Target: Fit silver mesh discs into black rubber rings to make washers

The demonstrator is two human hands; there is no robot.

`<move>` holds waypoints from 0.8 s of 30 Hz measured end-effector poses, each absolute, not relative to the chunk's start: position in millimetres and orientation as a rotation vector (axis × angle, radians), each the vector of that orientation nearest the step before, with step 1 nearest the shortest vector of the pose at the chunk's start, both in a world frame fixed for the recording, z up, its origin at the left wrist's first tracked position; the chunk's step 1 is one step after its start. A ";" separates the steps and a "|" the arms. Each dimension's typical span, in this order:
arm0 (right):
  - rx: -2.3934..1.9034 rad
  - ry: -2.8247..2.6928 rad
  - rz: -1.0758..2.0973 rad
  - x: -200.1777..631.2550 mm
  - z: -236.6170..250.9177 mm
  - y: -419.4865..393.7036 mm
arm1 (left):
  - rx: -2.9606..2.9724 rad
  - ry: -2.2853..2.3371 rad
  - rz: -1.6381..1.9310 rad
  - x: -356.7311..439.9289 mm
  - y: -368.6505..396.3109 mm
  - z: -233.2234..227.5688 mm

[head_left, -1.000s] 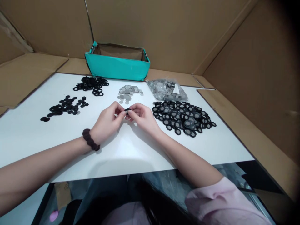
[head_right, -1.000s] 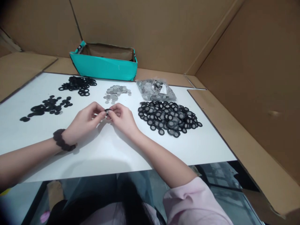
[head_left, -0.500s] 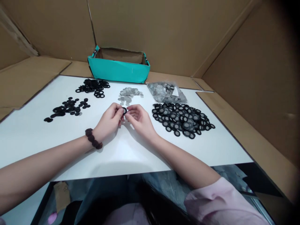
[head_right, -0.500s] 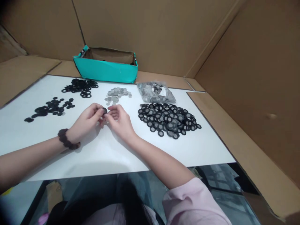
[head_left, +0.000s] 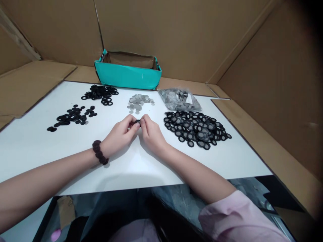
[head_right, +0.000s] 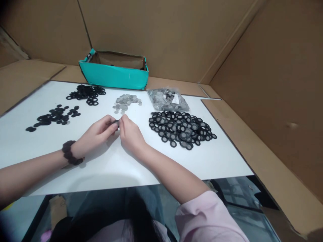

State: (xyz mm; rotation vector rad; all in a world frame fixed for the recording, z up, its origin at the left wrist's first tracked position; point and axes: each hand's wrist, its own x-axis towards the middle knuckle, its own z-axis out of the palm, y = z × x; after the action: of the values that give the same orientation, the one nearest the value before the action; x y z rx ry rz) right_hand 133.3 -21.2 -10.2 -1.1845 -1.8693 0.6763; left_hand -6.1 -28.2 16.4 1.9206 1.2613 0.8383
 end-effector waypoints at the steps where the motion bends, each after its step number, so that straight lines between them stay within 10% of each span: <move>1: -1.187 -1.879 0.646 134.2 -9.5 -20.7 | 1.944 1.263 0.838 -6.4 -28.5 17.1; 24: -0.863 -1.671 0.958 127.3 -0.7 -33.3 | 1.844 1.044 1.166 -1.3 -39.6 11.8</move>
State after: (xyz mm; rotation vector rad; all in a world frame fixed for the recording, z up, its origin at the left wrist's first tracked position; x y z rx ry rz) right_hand 127.3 -33.3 -0.7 -0.8629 -1.6709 0.9583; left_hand -1.3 -39.6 11.8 1.8440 1.0444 1.1658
